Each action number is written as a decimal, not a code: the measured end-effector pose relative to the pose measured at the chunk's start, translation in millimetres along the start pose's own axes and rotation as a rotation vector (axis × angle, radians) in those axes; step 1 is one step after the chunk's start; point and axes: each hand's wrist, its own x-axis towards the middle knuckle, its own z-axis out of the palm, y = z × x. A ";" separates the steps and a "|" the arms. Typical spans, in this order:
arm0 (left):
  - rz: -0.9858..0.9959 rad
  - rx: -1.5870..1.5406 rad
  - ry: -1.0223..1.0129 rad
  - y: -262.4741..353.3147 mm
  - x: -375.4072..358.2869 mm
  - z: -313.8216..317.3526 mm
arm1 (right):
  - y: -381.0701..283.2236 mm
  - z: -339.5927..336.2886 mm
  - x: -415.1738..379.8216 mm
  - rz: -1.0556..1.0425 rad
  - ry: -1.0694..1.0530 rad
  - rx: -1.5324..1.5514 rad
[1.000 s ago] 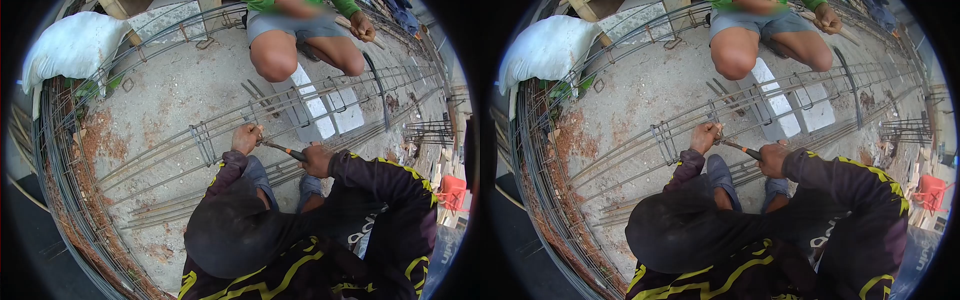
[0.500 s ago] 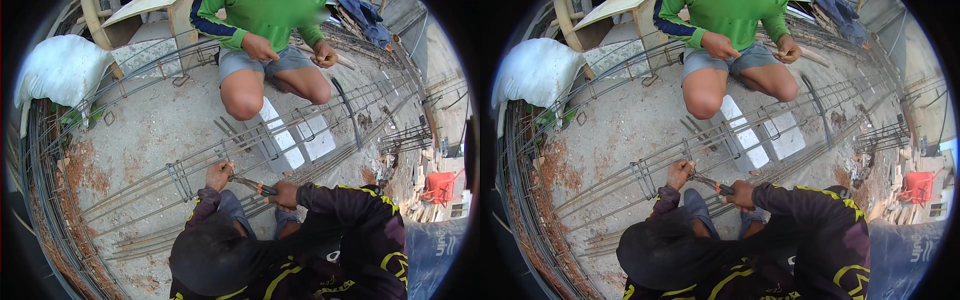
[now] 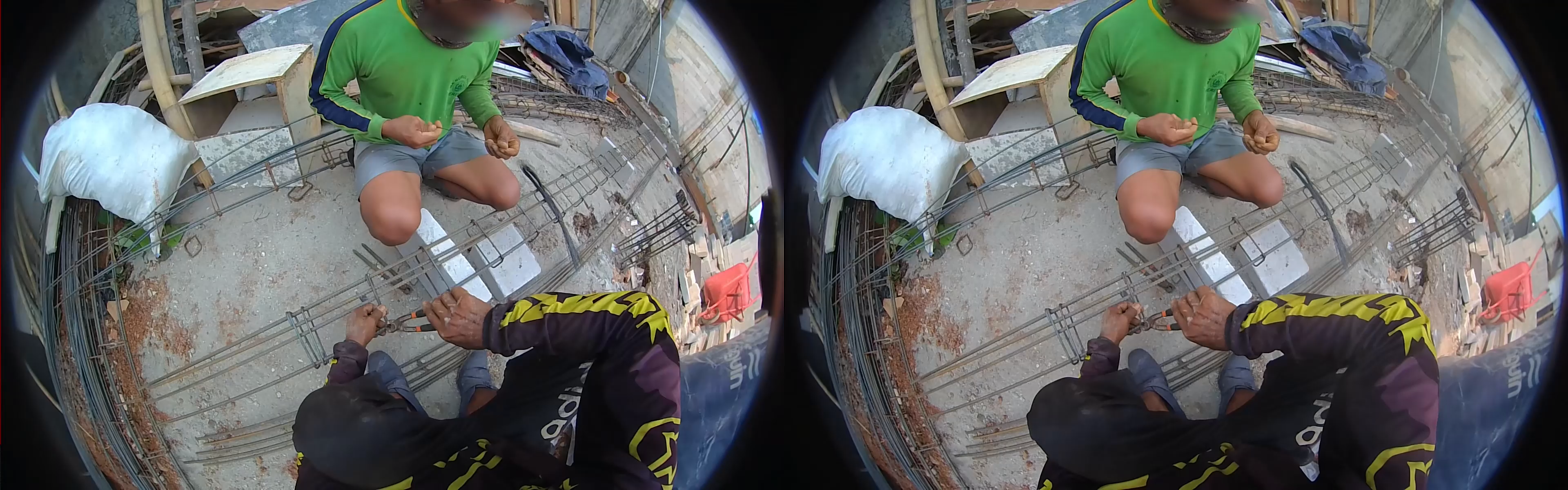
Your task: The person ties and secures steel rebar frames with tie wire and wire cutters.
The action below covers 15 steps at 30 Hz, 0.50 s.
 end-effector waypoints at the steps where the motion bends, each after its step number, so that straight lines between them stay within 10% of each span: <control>1: -0.011 -0.021 -0.006 -3.4 2.2 -0.3 | -4.5 -3.5 6.3 0.038 -0.188 0.138; 8: -0.067 -0.021 0.022 1.5 0.3 6.7 | -11.3 -29.6 31.6 0.730 -0.798 1.000; 15: -0.079 -0.009 0.012 18.9 -9.3 3.8 | -34.8 18.4 -12.1 1.093 -0.674 1.976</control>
